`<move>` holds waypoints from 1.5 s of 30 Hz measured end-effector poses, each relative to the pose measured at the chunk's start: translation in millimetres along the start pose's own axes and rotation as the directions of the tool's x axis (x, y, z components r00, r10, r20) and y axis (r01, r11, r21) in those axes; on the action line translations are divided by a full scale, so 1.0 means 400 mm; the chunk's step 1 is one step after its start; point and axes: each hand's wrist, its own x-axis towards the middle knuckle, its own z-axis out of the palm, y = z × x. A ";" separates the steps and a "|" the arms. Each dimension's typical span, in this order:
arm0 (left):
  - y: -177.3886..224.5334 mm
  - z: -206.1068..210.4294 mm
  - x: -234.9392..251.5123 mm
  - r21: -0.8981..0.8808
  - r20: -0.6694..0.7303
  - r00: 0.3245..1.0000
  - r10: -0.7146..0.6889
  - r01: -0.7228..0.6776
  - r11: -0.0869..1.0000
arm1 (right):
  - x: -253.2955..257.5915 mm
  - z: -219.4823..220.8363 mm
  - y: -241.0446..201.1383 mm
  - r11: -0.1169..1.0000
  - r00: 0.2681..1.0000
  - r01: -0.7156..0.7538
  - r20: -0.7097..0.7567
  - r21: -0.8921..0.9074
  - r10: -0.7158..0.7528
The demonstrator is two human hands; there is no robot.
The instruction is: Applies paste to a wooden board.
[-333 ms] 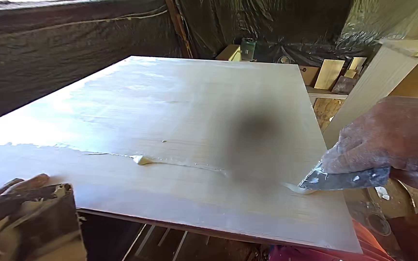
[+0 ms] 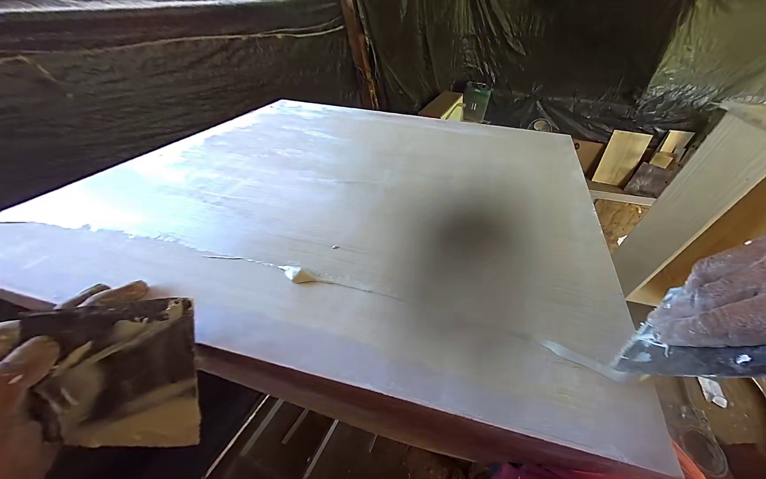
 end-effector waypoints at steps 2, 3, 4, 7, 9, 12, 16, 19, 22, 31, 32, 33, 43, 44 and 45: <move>0.197 0.125 0.011 0.026 -0.079 0.996 -0.032 0.034 0.999 | -0.002 -0.021 0.002 0.998 1.000 -0.022 0.013 0.059 0.021; 0.268 0.167 0.014 0.052 -0.105 0.994 -0.025 0.031 0.998 | -0.004 -0.024 0.023 0.994 1.000 0.002 -0.014 0.107 -0.001; 0.307 0.185 0.017 0.062 -0.092 0.996 0.004 0.002 0.998 | 0.001 -0.034 0.045 0.987 1.000 0.008 -0.025 0.158 -0.004; 0.370 0.225 0.017 0.067 -0.103 0.994 0.024 -0.018 0.998 | 0.074 -0.099 0.056 0.984 0.993 -0.107 -0.024 0.140 0.111; 0.400 0.248 0.012 0.066 -0.149 0.989 0.002 0.008 0.998 | 0.162 -0.130 0.065 0.997 0.984 0.043 -0.177 0.063 -0.031; 0.418 0.261 0.002 0.078 -0.207 0.977 -0.052 0.069 0.995 | 0.394 -0.167 0.110 0.894 0.830 0.419 -0.331 -0.161 -0.449; 0.368 0.251 0.001 -0.029 -0.195 0.981 -0.013 0.008 1.000 | 0.698 -0.264 -0.058 0.919 0.880 0.351 -0.273 -0.178 -0.388; 0.365 0.254 -0.004 -0.060 -0.225 0.974 -0.018 0.004 0.998 | 0.921 -0.302 -0.168 0.904 0.869 0.369 -0.266 -0.216 -0.418; 0.348 0.246 -0.001 -0.060 -0.207 0.978 -0.025 0.013 0.998 | 1.113 -0.317 -0.262 0.900 0.868 0.360 -0.267 -0.246 -0.420; 0.332 0.220 0.003 0.009 -0.132 0.989 -0.062 0.064 0.998 | 1.393 -0.384 -0.513 0.927 0.901 0.246 -0.285 -0.284 -0.327; 0.335 0.220 0.003 0.011 -0.127 0.990 -0.061 0.062 0.998 | 1.418 -0.386 -0.528 0.929 0.899 0.238 -0.297 -0.285 -0.321; 0.340 0.219 0.004 0.012 -0.126 0.990 -0.056 0.058 0.998 | 1.442 -0.389 -0.539 0.932 0.895 0.231 -0.314 -0.280 -0.316; 0.321 0.209 0.002 0.034 -0.079 0.995 0.066 -0.063 0.997 | 1.574 -0.365 -0.544 0.941 0.871 0.262 -0.367 -0.212 -0.325; 0.322 0.209 0.001 0.047 -0.077 0.995 0.068 -0.064 0.997 | 1.582 -0.364 -0.541 0.936 0.864 0.279 -0.369 -0.215 -0.343; 0.323 0.208 0.001 0.056 -0.076 0.995 0.068 -0.064 0.996 | 1.587 -0.364 -0.539 0.932 0.859 0.293 -0.368 -0.215 -0.355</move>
